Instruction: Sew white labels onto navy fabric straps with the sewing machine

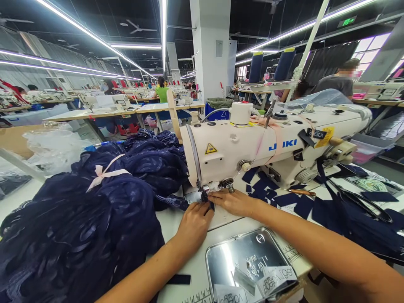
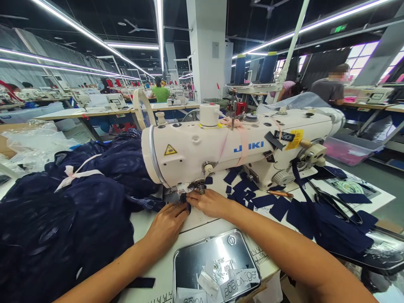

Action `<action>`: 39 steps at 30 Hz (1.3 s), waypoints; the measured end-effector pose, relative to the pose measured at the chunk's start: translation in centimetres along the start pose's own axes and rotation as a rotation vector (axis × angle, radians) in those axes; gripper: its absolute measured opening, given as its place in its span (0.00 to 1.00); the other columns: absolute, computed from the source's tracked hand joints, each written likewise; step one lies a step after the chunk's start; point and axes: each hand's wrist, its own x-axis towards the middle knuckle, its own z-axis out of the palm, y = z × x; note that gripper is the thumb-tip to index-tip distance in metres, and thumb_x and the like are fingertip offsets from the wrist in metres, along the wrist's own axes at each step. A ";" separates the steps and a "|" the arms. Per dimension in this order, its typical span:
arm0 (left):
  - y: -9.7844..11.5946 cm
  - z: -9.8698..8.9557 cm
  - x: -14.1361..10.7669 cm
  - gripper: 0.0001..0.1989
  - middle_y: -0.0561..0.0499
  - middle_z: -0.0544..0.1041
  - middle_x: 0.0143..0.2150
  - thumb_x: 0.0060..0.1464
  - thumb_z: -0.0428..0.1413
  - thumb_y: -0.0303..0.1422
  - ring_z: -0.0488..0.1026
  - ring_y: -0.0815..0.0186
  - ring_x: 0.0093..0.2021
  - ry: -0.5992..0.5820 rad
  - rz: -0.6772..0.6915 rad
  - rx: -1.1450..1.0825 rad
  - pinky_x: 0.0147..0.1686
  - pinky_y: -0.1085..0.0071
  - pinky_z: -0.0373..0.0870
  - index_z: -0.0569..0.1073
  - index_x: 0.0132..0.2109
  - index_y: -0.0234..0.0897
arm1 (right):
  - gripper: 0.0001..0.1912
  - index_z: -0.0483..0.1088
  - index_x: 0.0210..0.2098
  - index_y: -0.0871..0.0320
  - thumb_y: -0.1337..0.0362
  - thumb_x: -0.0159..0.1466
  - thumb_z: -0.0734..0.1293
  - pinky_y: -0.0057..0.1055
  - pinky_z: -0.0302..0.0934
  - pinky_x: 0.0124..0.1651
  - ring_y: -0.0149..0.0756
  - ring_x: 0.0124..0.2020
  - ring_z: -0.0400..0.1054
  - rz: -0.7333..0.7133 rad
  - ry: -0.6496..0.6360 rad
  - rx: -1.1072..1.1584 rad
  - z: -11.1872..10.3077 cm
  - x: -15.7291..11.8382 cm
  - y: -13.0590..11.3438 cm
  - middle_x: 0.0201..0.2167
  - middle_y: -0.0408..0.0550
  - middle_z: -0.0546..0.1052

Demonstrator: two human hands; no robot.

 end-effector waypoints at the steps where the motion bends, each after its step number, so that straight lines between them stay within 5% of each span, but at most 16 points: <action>1: 0.0 0.0 0.1 0.08 0.45 0.76 0.35 0.47 0.48 0.18 0.73 0.64 0.35 -0.002 -0.005 0.003 0.39 0.68 0.69 0.70 0.30 0.32 | 0.21 0.61 0.51 0.67 0.78 0.59 0.56 0.32 0.65 0.41 0.38 0.46 0.65 0.001 -0.007 -0.008 0.0 0.0 0.1 0.50 0.58 0.67; 24: 0.2 -1.3 -0.5 0.13 0.48 0.76 0.34 0.52 0.43 0.20 0.72 0.62 0.36 0.040 -0.047 0.072 0.44 0.60 0.61 0.71 0.37 0.34 | 0.17 0.67 0.47 0.63 0.74 0.60 0.56 0.35 0.58 0.46 0.38 0.44 0.66 0.046 0.146 0.043 0.1 0.6 0.9 0.43 0.53 0.73; 28: -1.8 -2.4 -1.6 0.12 0.48 0.76 0.33 0.50 0.45 0.21 0.72 0.62 0.35 -0.015 -0.050 0.081 0.40 0.64 0.65 0.71 0.34 0.35 | 0.14 0.69 0.44 0.62 0.67 0.60 0.58 0.37 0.59 0.42 0.38 0.37 0.67 0.071 0.140 0.087 0.0 0.1 0.7 0.40 0.53 0.73; 35: -5.4 -2.5 -1.3 0.14 0.50 0.76 0.33 0.44 0.46 0.20 0.72 0.65 0.32 -0.045 -0.346 -0.090 0.32 0.70 0.68 0.71 0.36 0.35 | 0.16 0.67 0.45 0.62 0.60 0.62 0.58 0.35 0.59 0.41 0.39 0.39 0.63 0.120 0.139 0.150 -0.3 -0.3 -1.6 0.40 0.52 0.69; 39: -3.9 -2.6 -0.3 0.11 0.47 0.74 0.38 0.45 0.51 0.24 0.69 0.60 0.38 0.029 -0.187 -0.019 0.36 0.65 0.65 0.71 0.38 0.34 | 0.14 0.68 0.43 0.62 0.64 0.62 0.57 0.34 0.59 0.40 0.38 0.39 0.63 0.121 0.162 0.151 0.0 0.0 -1.9 0.39 0.52 0.69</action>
